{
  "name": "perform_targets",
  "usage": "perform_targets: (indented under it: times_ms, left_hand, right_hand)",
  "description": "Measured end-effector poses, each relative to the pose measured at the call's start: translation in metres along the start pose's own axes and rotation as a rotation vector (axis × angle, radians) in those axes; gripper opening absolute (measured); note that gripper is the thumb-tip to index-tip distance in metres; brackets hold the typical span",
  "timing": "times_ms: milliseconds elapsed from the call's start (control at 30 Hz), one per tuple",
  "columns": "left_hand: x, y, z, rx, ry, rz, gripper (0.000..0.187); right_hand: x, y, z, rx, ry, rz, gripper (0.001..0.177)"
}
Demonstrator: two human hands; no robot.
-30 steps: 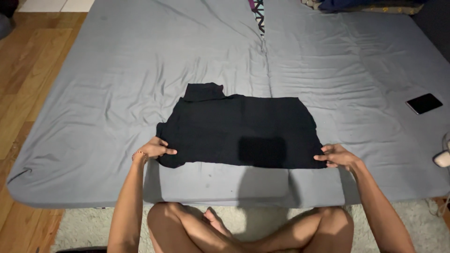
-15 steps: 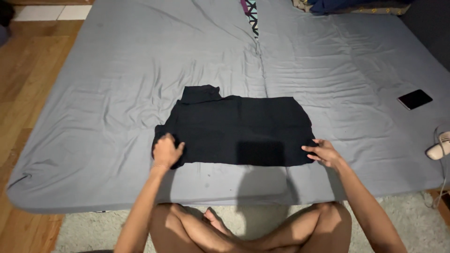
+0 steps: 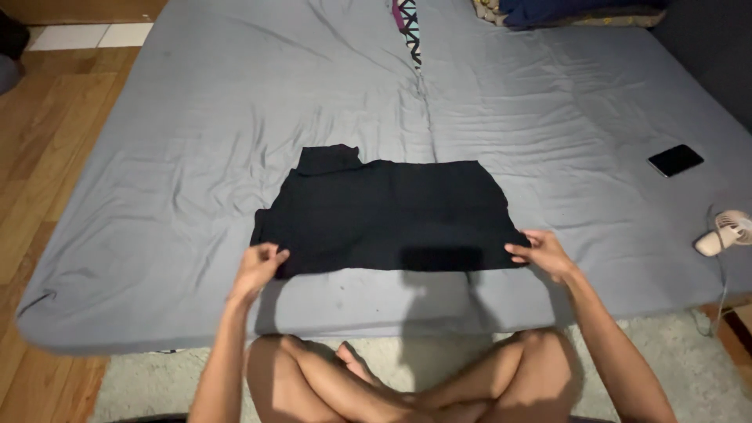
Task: Folding various items of clothing including shirts and t-shirts while sitting on the floor.
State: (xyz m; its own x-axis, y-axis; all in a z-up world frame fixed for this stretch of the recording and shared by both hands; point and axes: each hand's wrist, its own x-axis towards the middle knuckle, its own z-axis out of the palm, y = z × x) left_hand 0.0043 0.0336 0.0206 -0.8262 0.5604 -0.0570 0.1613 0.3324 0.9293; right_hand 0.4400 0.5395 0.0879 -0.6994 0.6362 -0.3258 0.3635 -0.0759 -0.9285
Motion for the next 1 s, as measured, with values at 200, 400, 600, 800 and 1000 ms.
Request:
perform_targets:
  times_ms: [200,400,600,800,1000]
  left_hand:
    - [-0.157,0.03,-0.063,-0.155,-0.186,-0.306,0.028]
    - [-0.24,-0.029,-0.041,-0.284,-0.393,-0.545,0.022]
    - [-0.265,-0.064,-0.033,-0.204,-0.474,-0.472,0.029]
    - [-0.28,-0.086,-0.032,-0.181,-0.806,-0.467,0.016]
    - [-0.309,-0.151,0.002,0.089,-0.488,-0.223,0.025]
  right_hand:
    - [-0.076,0.022,-0.015,-0.492,-0.015,-0.099,0.019]
    - [-0.106,0.051,-0.004,-0.688,-0.066,-0.681,0.019]
    - [-0.123,0.074,-0.009,-0.875,0.006,-0.682,0.013]
    - [-0.142,0.08,-0.021,-1.027,-0.077,-0.66,0.017]
    - [-0.154,0.079,-0.018,-1.051,-0.066,-0.643,0.016]
